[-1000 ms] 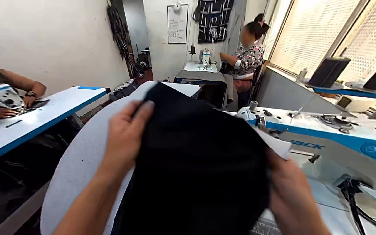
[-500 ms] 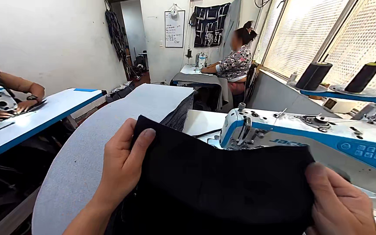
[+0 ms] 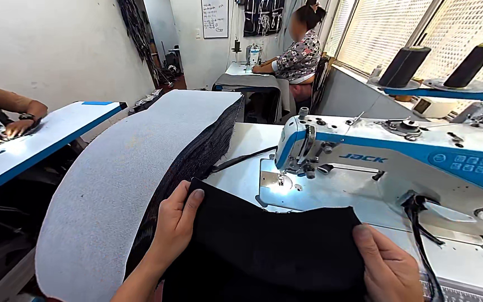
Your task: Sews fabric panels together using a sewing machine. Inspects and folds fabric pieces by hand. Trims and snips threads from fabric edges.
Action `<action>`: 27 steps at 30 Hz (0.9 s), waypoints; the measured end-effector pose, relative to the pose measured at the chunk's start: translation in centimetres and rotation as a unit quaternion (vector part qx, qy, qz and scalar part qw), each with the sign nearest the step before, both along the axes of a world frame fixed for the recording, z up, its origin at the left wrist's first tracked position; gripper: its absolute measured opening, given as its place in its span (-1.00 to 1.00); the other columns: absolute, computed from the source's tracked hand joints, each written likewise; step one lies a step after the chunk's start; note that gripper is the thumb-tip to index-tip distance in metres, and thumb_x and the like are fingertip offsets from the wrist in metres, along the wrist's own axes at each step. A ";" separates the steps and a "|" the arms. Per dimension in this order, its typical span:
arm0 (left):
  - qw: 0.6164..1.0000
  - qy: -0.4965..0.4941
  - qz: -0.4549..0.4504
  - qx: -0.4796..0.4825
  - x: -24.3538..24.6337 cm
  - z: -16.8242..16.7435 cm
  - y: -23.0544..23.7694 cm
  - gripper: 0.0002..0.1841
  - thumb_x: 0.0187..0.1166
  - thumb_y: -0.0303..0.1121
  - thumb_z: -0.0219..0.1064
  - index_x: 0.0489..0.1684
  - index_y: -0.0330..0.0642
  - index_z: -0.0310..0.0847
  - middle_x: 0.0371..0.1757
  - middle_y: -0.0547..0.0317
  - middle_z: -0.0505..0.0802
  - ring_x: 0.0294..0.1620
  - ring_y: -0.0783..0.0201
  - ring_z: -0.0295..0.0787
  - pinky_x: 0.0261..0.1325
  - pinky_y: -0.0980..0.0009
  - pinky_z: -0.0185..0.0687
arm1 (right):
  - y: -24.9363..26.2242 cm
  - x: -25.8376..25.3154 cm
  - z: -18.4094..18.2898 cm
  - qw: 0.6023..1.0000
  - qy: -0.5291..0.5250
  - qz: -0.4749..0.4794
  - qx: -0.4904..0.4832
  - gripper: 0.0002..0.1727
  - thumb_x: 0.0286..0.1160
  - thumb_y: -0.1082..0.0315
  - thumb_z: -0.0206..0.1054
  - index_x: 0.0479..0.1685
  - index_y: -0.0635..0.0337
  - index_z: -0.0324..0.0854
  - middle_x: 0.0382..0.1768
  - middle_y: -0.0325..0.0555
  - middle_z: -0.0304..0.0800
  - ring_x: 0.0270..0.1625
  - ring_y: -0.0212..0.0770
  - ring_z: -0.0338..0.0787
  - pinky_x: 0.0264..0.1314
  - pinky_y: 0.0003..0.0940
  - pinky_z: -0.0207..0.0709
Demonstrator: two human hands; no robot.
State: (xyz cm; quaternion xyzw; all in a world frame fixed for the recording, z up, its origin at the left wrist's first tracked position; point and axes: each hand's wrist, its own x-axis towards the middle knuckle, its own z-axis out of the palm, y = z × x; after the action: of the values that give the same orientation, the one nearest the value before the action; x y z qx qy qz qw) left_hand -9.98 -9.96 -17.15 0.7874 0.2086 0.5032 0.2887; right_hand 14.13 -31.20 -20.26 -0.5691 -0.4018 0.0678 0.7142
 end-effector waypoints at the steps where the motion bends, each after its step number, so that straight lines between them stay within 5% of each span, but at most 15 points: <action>1: 1.000 -0.002 -0.004 -0.002 0.0 -0.3 -0.2 -0.70 0.84 -0.09 0.06 -0.21 0.00 0.61 -0.48 0.54 0.71 -0.47 0.72 0.65 -0.37 0.77 0.59 | 0.0 0.1 -0.4 1.000 0.001 -0.001 0.000 -0.64 0.83 0.32 0.06 -0.37 -0.06 0.69 -0.50 -0.64 0.78 -0.45 -0.72 0.72 -0.35 -0.76 0.63; 9: 0.997 0.049 0.021 -0.047 -0.4 -3.0 -0.8 -0.68 0.84 -0.13 0.04 -0.18 -0.06 0.64 -0.51 0.49 0.72 -0.49 0.67 0.66 -0.39 0.69 0.62 | -0.2 0.5 -2.2 0.999 0.016 0.019 -0.021 -0.62 0.82 0.35 0.05 -0.40 -0.09 0.68 -0.51 -0.65 0.76 -0.45 -0.72 0.70 -0.34 -0.77 0.61; 11: 0.978 0.162 0.116 0.059 -0.7 -3.3 -1.0 -0.65 0.70 -0.04 0.21 -0.10 -0.16 0.69 -0.64 0.38 0.67 -0.66 0.48 0.60 -0.56 0.47 0.55 | 0.0 0.2 -2.3 0.999 0.020 0.041 -0.028 -0.63 0.81 0.33 0.06 -0.41 -0.08 0.69 -0.51 -0.63 0.75 -0.46 -0.72 0.69 -0.36 -0.77 0.60; 12: 0.959 0.200 0.160 0.124 -0.6 -3.2 -1.3 -0.55 0.59 0.05 0.29 -0.03 -0.22 0.72 -0.60 0.28 0.70 -0.64 0.32 0.63 -0.55 0.31 0.59 | 0.1 -0.1 -2.4 0.998 0.012 0.050 -0.031 -0.65 0.81 0.30 0.08 -0.40 -0.09 0.69 -0.52 -0.64 0.74 -0.46 -0.73 0.68 -0.37 -0.78 0.59; 13: 0.946 0.219 0.171 0.168 -0.4 -2.6 -1.7 -0.44 0.53 0.13 0.33 0.05 -0.27 0.74 -0.39 0.14 0.82 -0.41 0.14 0.78 -0.33 0.13 0.72 | 0.3 -0.3 -2.3 0.998 0.003 0.060 -0.031 -0.66 0.81 0.26 0.10 -0.39 -0.10 0.70 -0.52 -0.65 0.74 -0.46 -0.74 0.69 -0.37 -0.79 0.59; 15: 0.953 0.229 0.077 0.183 0.2 -1.2 -2.6 -0.29 0.53 0.24 0.30 0.27 -0.31 0.68 0.21 -0.13 0.83 0.28 -0.16 0.76 0.30 -0.19 0.63 | 0.8 -0.7 -2.3 0.996 -0.015 0.087 -0.025 -0.68 0.81 0.16 0.13 -0.35 -0.10 0.72 -0.50 -0.64 0.75 -0.44 -0.74 0.70 -0.35 -0.79 0.60; 17: 0.957 0.250 -0.096 0.108 1.6 -0.1 -3.6 -0.14 0.42 0.35 0.34 0.49 -0.25 0.54 0.41 -0.04 0.76 0.50 -0.03 0.64 0.50 -0.10 0.53 | 1.4 -1.1 -2.2 0.993 -0.031 0.110 -0.014 -0.67 0.80 0.08 0.14 -0.34 -0.12 0.73 -0.49 -0.64 0.75 -0.43 -0.76 0.69 -0.35 -0.81 0.59; 19: 0.906 0.294 -0.299 -0.064 3.5 0.6 -3.8 -0.05 0.20 0.07 0.67 0.57 -0.35 0.41 0.22 -0.14 0.83 0.25 0.02 0.78 0.33 -0.03 0.66 | 2.0 -1.1 -2.1 0.992 -0.049 0.119 -0.004 -0.67 0.78 0.04 0.16 -0.35 -0.13 0.72 -0.51 -0.66 0.73 -0.43 -0.79 0.67 -0.35 -0.84 0.56; 21: 0.821 0.330 -0.422 -0.199 4.9 0.3 -3.4 -0.21 0.16 -0.24 0.73 0.42 -0.43 0.48 0.11 -0.17 0.84 0.19 0.11 0.81 0.34 0.09 0.67 | 2.3 -0.7 -1.9 0.990 -0.076 0.119 0.001 -0.66 0.77 0.01 0.18 -0.37 -0.13 0.70 -0.53 -0.66 0.69 -0.45 -0.81 0.64 -0.38 -0.87 0.51; 24: 0.737 0.358 -0.484 -0.307 5.1 0.1 -3.8 -0.65 0.21 -0.47 0.65 -0.09 -0.40 0.68 -0.22 0.16 0.89 -0.15 0.51 0.83 0.02 0.46 0.74 | 2.7 0.1 -2.0 0.985 -0.134 0.106 -0.007 -0.62 0.76 -0.01 0.19 -0.40 -0.06 0.69 -0.57 -0.62 0.66 -0.47 -0.84 0.58 -0.39 -0.90 0.45; 27: 0.699 0.381 -0.496 -0.347 4.4 0.6 -4.2 -0.69 0.24 -0.54 0.61 -0.09 -0.37 0.65 -0.19 0.23 0.89 -0.12 0.55 0.83 0.04 0.52 0.74 | 3.3 0.1 -2.4 0.976 -0.189 0.106 -0.012 -0.55 0.77 -0.04 0.17 -0.42 0.06 0.65 -0.61 -0.50 0.62 -0.49 -0.82 0.55 -0.42 -0.88 0.39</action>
State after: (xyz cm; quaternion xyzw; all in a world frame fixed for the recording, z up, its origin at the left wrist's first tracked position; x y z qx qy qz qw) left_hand -5.57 -14.20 -16.54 0.7456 0.0397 -0.1641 0.6447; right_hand 14.23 -27.89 -22.62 -0.5344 -0.5868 0.0397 0.6070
